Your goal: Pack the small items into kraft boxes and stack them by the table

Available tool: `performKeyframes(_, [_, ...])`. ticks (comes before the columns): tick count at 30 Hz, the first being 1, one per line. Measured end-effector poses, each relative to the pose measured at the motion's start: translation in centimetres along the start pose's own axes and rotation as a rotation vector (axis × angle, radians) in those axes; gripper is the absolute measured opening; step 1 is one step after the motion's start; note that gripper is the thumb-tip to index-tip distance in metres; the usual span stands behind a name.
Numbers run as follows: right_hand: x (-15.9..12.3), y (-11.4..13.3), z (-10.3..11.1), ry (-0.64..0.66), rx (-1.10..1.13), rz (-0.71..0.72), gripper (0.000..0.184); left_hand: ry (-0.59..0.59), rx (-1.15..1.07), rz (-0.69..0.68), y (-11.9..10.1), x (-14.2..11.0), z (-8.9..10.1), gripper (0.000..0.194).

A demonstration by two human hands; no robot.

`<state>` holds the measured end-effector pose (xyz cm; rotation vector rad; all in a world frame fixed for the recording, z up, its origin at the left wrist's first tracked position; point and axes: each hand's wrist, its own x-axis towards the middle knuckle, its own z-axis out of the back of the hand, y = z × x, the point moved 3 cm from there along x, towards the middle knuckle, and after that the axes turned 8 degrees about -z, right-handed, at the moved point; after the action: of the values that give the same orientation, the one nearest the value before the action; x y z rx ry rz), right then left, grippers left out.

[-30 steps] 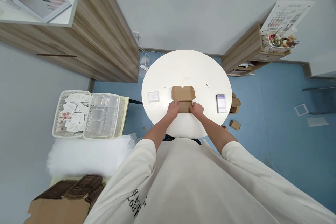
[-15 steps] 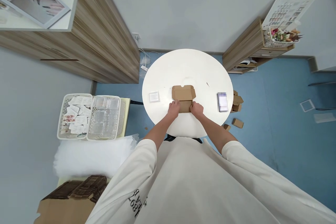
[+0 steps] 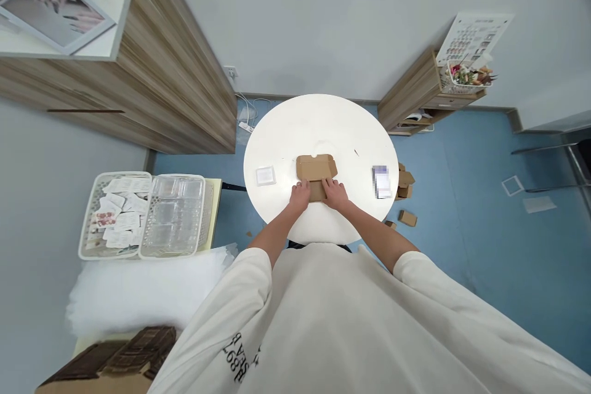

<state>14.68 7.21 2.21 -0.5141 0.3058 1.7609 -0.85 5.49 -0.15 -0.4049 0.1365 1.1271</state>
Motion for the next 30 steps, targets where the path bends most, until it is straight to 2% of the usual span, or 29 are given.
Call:
performKeyframes(3, [0.2,0.1,0.1,-0.003,-0.037,-0.044,0.087,-0.010,-0.023,0.004,-0.1,-0.1,0.2,0.082])
performKeyframes(9, [0.3,0.1,0.0,0.078,-0.005,-0.096,0.085,-0.029,-0.112,0.006,0.2,-1.0,0.4,0.083])
performKeyframes(12, [0.4,0.3,0.1,0.086,0.001,-0.108,0.085,-0.106,-0.194,0.000,1.5,-2.2,1.0,0.067])
performKeyframes(14, [0.4,0.4,0.3,0.084,0.005,-0.107,0.084,-0.161,-0.270,0.049,3.3,-3.1,1.5,0.049])
performKeyframes(16, [0.3,0.4,0.4,0.078,0.008,-0.103,0.082,-0.243,-0.355,0.188,6.1,-3.7,2.2,0.040])
performKeyframes(17, [0.3,0.4,0.4,0.076,0.009,-0.103,0.082,-0.290,-0.398,0.299,7.8,-3.9,2.5,0.039])
performKeyframes(20, [0.1,0.3,0.5,0.080,0.011,-0.109,0.082,-0.382,-0.523,0.792,13.0,-4.5,2.5,0.040])
performKeyframes(22, [0.1,0.4,0.5,0.084,0.015,-0.114,0.083,-0.362,-0.619,1.016,15.4,-4.5,2.0,0.046])
performKeyframes(25, [0.0,0.4,0.4,0.076,0.019,-0.118,0.083,-0.270,-0.733,1.082,17.3,-4.1,1.0,0.052])
performKeyframes(30, [0.0,0.4,0.2,0.055,0.014,-0.119,0.083,-0.198,-0.781,1.104,18.2,-3.4,0.3,0.049])
